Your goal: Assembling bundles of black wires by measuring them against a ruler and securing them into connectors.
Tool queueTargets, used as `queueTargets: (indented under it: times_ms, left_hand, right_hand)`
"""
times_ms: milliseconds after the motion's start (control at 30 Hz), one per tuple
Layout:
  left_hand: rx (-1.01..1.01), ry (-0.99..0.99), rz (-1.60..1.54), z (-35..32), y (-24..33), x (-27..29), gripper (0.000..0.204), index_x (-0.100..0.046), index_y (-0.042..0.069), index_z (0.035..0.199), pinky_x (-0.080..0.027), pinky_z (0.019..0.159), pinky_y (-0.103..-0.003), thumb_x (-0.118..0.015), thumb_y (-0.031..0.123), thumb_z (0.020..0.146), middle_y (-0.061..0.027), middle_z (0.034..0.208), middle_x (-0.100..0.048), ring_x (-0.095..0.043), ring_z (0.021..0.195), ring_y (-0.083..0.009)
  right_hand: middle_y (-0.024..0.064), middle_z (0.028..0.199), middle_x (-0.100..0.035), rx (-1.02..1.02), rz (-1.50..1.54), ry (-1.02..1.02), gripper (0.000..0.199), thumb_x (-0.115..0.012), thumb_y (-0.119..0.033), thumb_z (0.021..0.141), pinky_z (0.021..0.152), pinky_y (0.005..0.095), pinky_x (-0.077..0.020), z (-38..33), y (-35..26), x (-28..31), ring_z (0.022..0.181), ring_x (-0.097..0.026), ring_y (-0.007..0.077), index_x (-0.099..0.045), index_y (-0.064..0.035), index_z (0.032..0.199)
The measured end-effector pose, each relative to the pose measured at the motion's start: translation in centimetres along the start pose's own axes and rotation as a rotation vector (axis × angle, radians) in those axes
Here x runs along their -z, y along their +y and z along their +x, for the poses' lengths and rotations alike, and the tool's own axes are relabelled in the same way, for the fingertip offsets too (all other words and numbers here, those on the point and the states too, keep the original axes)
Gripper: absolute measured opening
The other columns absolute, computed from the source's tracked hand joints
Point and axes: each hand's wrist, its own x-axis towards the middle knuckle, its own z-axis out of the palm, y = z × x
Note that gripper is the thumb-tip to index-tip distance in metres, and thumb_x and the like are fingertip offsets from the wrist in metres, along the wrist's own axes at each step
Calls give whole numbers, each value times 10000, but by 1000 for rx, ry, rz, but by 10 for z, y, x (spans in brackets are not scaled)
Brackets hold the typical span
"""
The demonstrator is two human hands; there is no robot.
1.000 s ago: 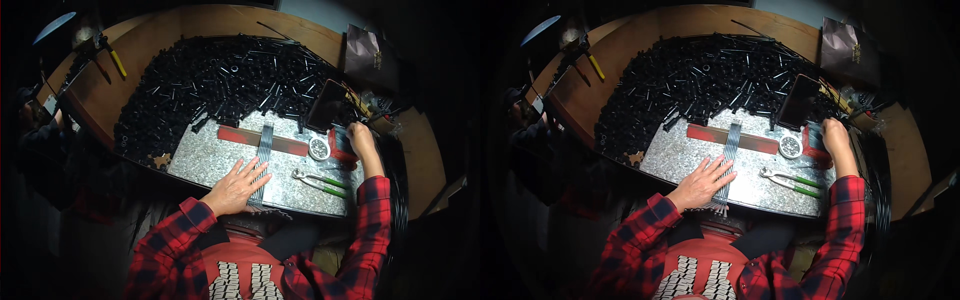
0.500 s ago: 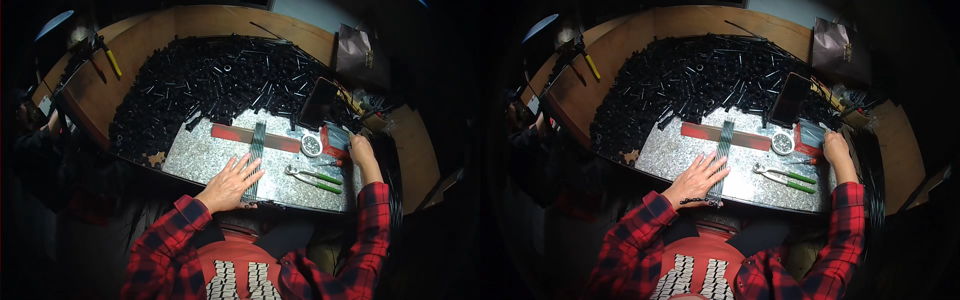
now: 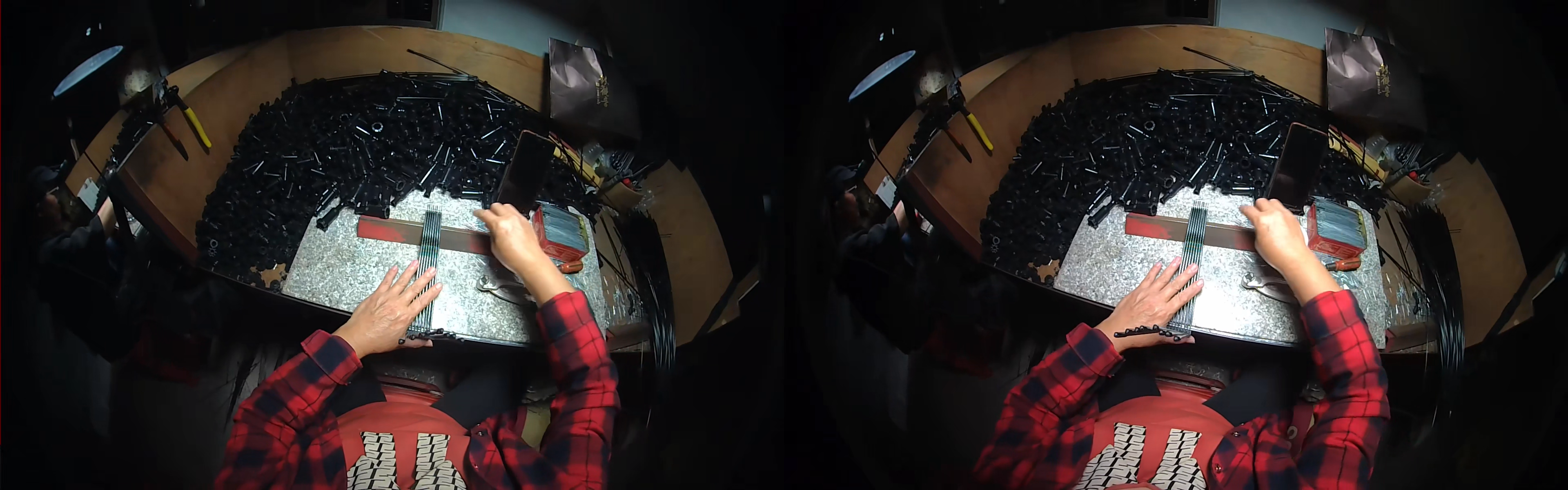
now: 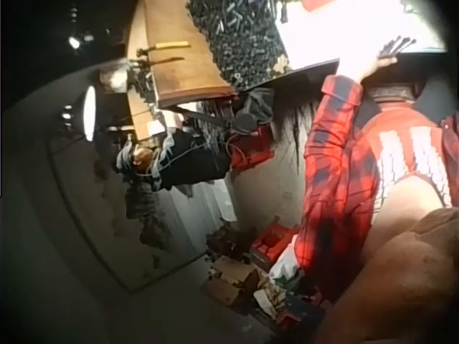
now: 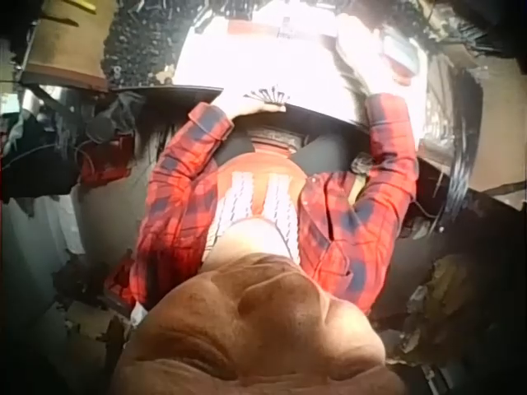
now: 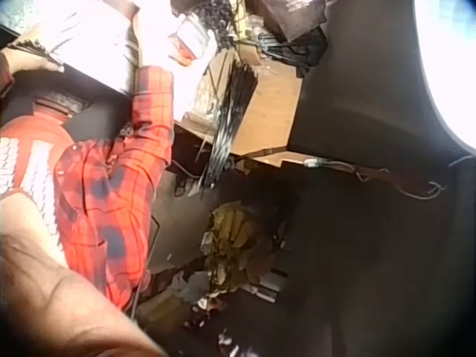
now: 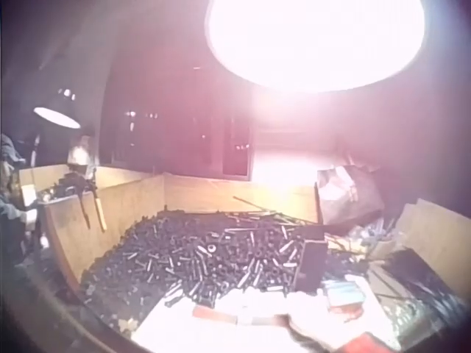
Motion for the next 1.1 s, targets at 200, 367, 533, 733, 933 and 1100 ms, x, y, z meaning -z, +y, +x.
queueTargets:
  times_ms: [200, 367, 533, 733, 933, 1100]
  left_hand:
    - [-3, -9, -33, 1, 3, 4, 880, -364, 56, 1387, -210, 1106, -520, -638, 591, 744, -182, 1467, -284, -224, 1367, -396]
    - [4, -15, -43, 0, 3, 5, 876, -371, 54, 1383, -208, 1106, -519, -631, 598, 747, -183, 1466, -285, -220, 1369, -398]
    - [7, -26, -39, 1, 3, 5, 878, -373, 52, 1382, -206, 1106, -519, -622, 608, 750, -185, 1467, -285, -216, 1370, -398]
    - [12, -38, -32, 1, 3, 7, 882, -373, 54, 1382, -205, 1108, -519, -623, 612, 746, -185, 1469, -279, -215, 1371, -396]
    - [14, -55, -27, 3, 4, 8, 894, -368, 63, 1386, -204, 1110, -520, -627, 621, 737, -180, 1475, -266, -209, 1373, -391]
    - [13, -53, -26, 3, 3, 6, 896, -363, 67, 1390, -203, 1113, -517, -625, 622, 738, -170, 1475, -272, -208, 1375, -388]
  right_hand:
    - [128, 904, -589, -39, 21, -34, 291, -525, -42, 769, 780, 381, -504, 4, -4, -25, 905, -587, 282, -674, -92, 1015]
    - [127, 910, -586, -76, 10, -21, 274, -544, -52, 762, 764, 390, -508, 4, -3, -27, 911, -586, 280, -679, -89, 997]
    - [126, 910, -579, -88, 18, -9, 271, -552, -57, 760, 769, 390, -506, 3, -4, -27, 920, -580, 282, -677, -82, 999]
    - [115, 867, -556, -67, 45, 29, 289, -536, -16, 763, 760, 389, -495, 4, -3, -31, 880, -570, 290, -670, -81, 1010]
    - [109, 873, -553, -98, 30, 29, 290, -528, -18, 769, 757, 387, -497, 2, -4, -27, 897, -568, 283, -671, -89, 1011]
    - [109, 868, -552, -70, 45, 38, 289, -532, -16, 768, 750, 387, -496, 3, -2, -30, 886, -567, 282, -670, -89, 1012]
